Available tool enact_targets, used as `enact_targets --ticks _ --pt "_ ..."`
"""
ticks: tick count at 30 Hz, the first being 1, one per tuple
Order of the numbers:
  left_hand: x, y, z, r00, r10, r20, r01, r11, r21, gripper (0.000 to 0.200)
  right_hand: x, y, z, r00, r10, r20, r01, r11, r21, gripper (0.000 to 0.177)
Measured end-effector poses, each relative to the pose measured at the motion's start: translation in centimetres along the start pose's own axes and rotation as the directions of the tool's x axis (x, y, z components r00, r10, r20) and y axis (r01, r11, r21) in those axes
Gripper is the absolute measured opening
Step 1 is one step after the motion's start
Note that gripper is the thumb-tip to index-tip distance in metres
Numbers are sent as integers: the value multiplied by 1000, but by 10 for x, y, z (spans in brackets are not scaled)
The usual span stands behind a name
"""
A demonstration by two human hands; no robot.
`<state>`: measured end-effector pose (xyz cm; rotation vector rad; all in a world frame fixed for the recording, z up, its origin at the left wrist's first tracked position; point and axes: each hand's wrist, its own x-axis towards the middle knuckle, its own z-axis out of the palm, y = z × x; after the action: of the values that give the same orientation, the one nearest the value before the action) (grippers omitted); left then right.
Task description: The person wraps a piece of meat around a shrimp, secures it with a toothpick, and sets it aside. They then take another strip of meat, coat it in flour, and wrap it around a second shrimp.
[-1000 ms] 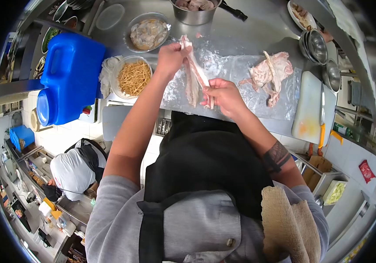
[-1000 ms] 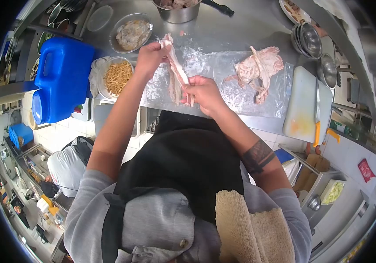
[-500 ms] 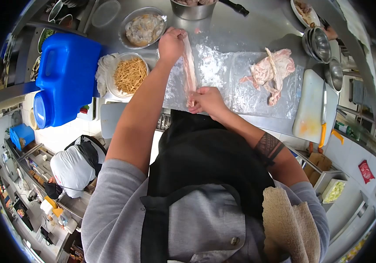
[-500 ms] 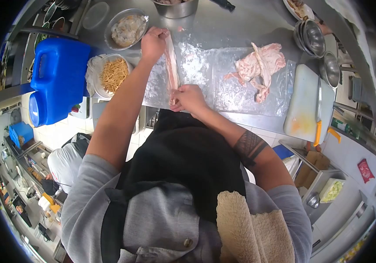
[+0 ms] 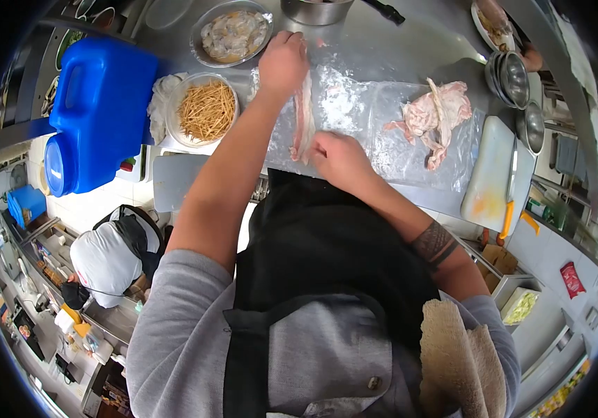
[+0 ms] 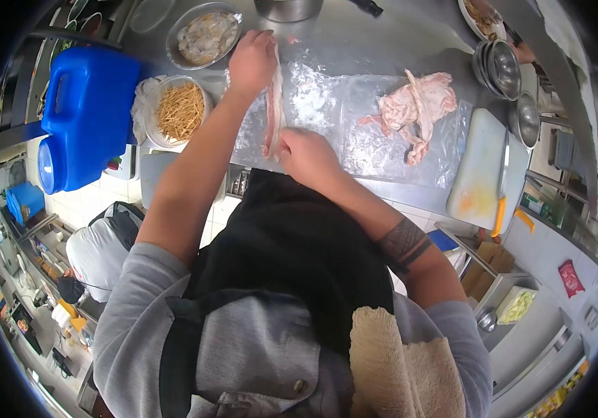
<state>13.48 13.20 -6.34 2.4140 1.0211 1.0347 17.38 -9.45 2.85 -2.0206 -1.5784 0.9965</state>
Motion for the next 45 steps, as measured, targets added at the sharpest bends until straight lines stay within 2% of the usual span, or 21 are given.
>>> enact_targets --ticks 1,3,4,6,7,9,10,12,13,15,16,18,19,21,24,28,30,33,35,38,45 --pt "-6 6 -8 1000 1 -1 -1 1000 2 13 2 3 2 1000 -2 -1 2 1000 0 19" --pt "-17 18 -22 996 88 -35 -88 996 7 15 11 16 10 893 -397 -213 385 918 -96 30" --pt "-20 18 -25 995 92 -34 -92 996 4 15 15 23 14 893 -394 -218 382 919 -97 30" --pt "-27 16 -32 993 113 35 -114 993 32 19 18 33 23 858 -514 -23 491 831 -261 35" --pt "-25 14 -31 993 112 36 -113 993 31 19 15 35 28 858 -513 -22 490 832 -261 35" --pt "-10 8 -23 962 -209 178 233 964 -127 19 10 37 35 855 -512 -84 476 838 -266 36" --pt "0 1 -11 960 -217 175 241 962 -130 19 9 39 36 856 -512 -74 478 837 -268 36" --pt "20 -13 16 844 -472 255 533 683 -499 20 6 41 37 857 -508 -81 483 849 -216 36" --pt "25 -2 8 842 -476 254 535 681 -500 20 6 43 38 858 -508 -77 484 848 -215 36" --pt "32 20 -10 906 -413 93 421 854 -306 24 4 46 39 856 -507 -99 484 854 -190 35" --pt "21 25 -21 907 -410 93 418 855 -306 24 3 45 39 856 -508 -102 484 854 -190 35" --pt "-3 30 -43 977 -105 188 134 979 -152 31 2 43 36 862 -491 -125 461 862 -210 37" --pt "-15 27 -46 977 -94 192 124 980 -154 31 2 43 36 862 -488 -136 456 864 -211 37" --pt "-46 15 -42 882 156 445 -184 983 20 40 -3 42 39 852 -493 -176 454 863 -220 39" --pt "-55 4 -28 892 205 404 -283 948 144 46 -6 47 46 852 -502 -149 454 850 -267 43" --pt "-20 -13 -9 870 208 447 -341 909 241 49 -9 45 45 863 -489 -125 442 852 -279 45" --pt "-8 -16 -8 943 215 255 -267 944 192 48 -8 45 43 864 -490 -117 440 847 -297 45" --pt "-27 17 -40 967 143 209 -159 985 63 47 -6 48 45 868 -485 -110 430 843 -323 47" --pt "-48 28 -68 805 57 591 -100 994 40 47 -4 54 45 854 -503 -131 443 837 -322 47" --pt "-77 24 -68 865 205 459 -260 964 60 46 -9 54 47 846 -517 -132 461 833 -305 45" --pt "-68 5 -66 818 208 536 -240 971 -9 55 -10 59 40 826 -559 -74 512 798 -317 42"
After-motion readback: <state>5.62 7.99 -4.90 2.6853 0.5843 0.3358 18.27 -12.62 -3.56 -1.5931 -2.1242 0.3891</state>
